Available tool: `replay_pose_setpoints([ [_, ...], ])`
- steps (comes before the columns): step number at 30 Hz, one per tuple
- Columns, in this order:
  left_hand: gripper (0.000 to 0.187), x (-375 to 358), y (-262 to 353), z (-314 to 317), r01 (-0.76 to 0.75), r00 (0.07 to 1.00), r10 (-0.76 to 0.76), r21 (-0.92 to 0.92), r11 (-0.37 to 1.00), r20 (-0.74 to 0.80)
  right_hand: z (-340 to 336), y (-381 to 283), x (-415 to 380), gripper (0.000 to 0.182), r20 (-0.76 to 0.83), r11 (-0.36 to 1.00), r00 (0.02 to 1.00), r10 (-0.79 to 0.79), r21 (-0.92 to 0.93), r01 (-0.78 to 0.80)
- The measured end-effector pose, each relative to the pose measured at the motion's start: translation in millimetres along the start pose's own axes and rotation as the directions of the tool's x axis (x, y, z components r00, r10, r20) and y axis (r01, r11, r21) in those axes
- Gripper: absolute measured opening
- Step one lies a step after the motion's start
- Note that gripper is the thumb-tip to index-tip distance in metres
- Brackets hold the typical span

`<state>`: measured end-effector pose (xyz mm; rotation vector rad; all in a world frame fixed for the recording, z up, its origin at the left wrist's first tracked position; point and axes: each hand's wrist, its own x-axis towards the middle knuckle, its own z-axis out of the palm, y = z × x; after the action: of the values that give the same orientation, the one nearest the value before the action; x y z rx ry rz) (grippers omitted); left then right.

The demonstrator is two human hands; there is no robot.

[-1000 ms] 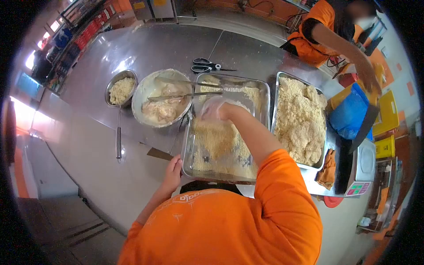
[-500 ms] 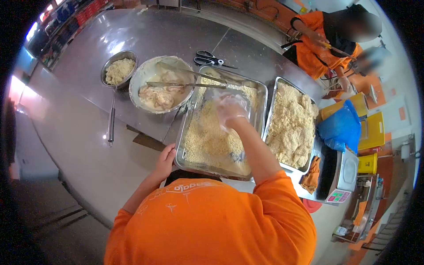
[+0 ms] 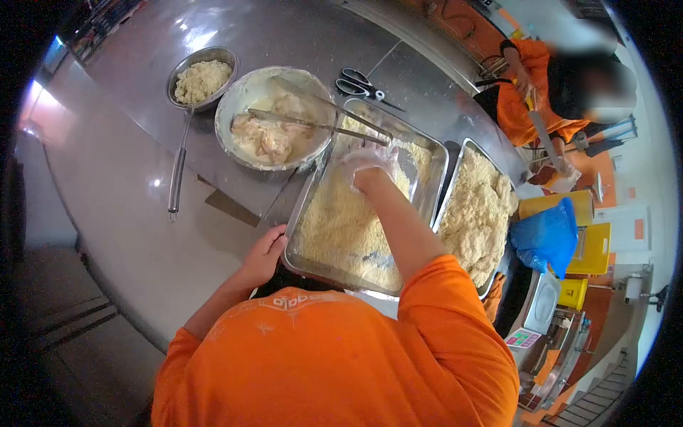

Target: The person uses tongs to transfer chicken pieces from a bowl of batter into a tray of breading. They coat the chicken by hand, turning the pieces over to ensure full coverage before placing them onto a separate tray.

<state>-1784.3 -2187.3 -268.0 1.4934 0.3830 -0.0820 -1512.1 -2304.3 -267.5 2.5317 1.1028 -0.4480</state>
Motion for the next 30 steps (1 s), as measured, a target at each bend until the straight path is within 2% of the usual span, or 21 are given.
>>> replay_pose_setpoints([
  [1,0.03,1.0,-0.1,0.1,0.001,1.0,-0.001,0.013,1.0,-0.003,27.9,10.1,12.0,0.034,-0.12,1.0,0.992,0.025,0.017,-0.023],
  [3,0.03,2.9,-12.5,1.3,-0.019,1.0,0.02,0.025,0.999,-0.022,37.4,9.2,6.6,0.035,-0.291,0.997,0.957,0.009,-0.068,-0.03],
  [5,0.029,5.9,-15.2,1.4,-0.03,0.999,0.031,0.021,0.999,-0.039,-1.3,-14.6,-20.2,0.036,-0.42,0.966,0.904,-0.081,-0.256,-0.033],
  [6,0.029,6.0,-10.1,1.1,-0.032,0.999,0.033,0.012,0.999,-0.041,-7.7,-13.1,-12.7,0.037,-0.228,0.986,0.974,-0.012,-0.164,-0.027],
  [7,0.028,2.5,-7.1,2.1,-0.028,0.999,0.028,0.01,1.0,-0.028,-11.6,-9.3,-6.0,0.039,-0.014,0.997,0.999,0.052,-0.062,-0.053],
  [8,0.028,-0.3,-4.9,4.2,-0.016,0.999,0.017,0.026,1.0,-0.03,-15.3,-6.8,-5.3,0.04,0.202,0.994,0.975,0.097,0.037,-0.106],
  [11,0.027,2.2,0.6,0.4,-0.031,0.998,0.035,0.087,0.996,-0.047,-54.3,-16.4,-44.7,0.045,0.105,0.943,0.949,0.296,0.124,-0.308],
  [12,0.028,4.1,-4.1,1.3,-0.046,0.997,0.051,0.098,0.994,-0.051,-56.7,-17.1,-48.3,0.049,0.179,0.935,0.934,0.309,0.123,-0.333],
  [15,0.027,7.9,-11.0,0.8,-0.087,0.995,0.092,0.133,0.987,-0.032,-19.1,-34.4,-59.6,0.051,-0.043,0.927,0.927,0.372,0.073,-0.369],
  [16,0.026,9.6,-12.4,0.9,-0.097,0.995,0.102,0.141,0.985,-0.024,-13.8,-37.9,-61.0,0.053,-0.144,0.906,0.899,0.414,0.164,-0.391],
  [19,0.025,6.7,-6.3,1.4,-0.069,0.997,0.072,0.117,0.991,-0.027,-2.7,-23.7,-60.6,0.056,-0.18,0.933,0.919,0.352,0.146,-0.329],
  [20,0.025,5.3,-6.6,1.6,-0.069,0.997,0.074,0.139,0.988,-0.033,-8.7,-13.6,-64.4,0.055,-0.084,0.978,0.974,0.21,0.017,-0.21],
  [23,0.025,8.2,-10.2,1.3,-0.11,0.991,0.121,0.173,0.979,-0.055,-26.2,-24.5,-69.3,0.055,-0.049,0.95,0.96,0.276,0.167,-0.265],
  [24,0.026,10.6,-14.8,1.2,-0.126,0.989,0.137,0.167,0.978,-0.058,-28.3,-33.7,-72.2,0.054,-0.145,0.975,0.967,0.209,0.107,-0.195],
  [25,0.026,8.8,-19.3,3.3,-0.138,0.987,0.148,0.158,0.978,-0.056,-35.7,-32.6,-76.6,0.054,0.003,0.987,0.989,0.149,0.056,-0.149],
  [27,0.026,9.4,-20.9,5.0,-0.153,0.985,0.167,0.199,0.968,-0.053,-68.7,-25.9,-78.7,0.054,0.291,0.999,0.956,0.043,-0.018,-0.039],
  [28,0.026,9.2,-18.4,2.8,-0.16,0.982,0.178,0.227,0.961,-0.061,-44.3,-13.4,-71.1,0.053,0.084,0.99,0.995,0.052,0.126,-0.062],
  [30,0.026,5.4,-5.5,0.3,-0.123,0.989,0.143,0.277,0.953,-0.05,13.7,20.6,-31.2,0.054,-0.088,0.894,0.995,0.057,0.448,-0.012],
])
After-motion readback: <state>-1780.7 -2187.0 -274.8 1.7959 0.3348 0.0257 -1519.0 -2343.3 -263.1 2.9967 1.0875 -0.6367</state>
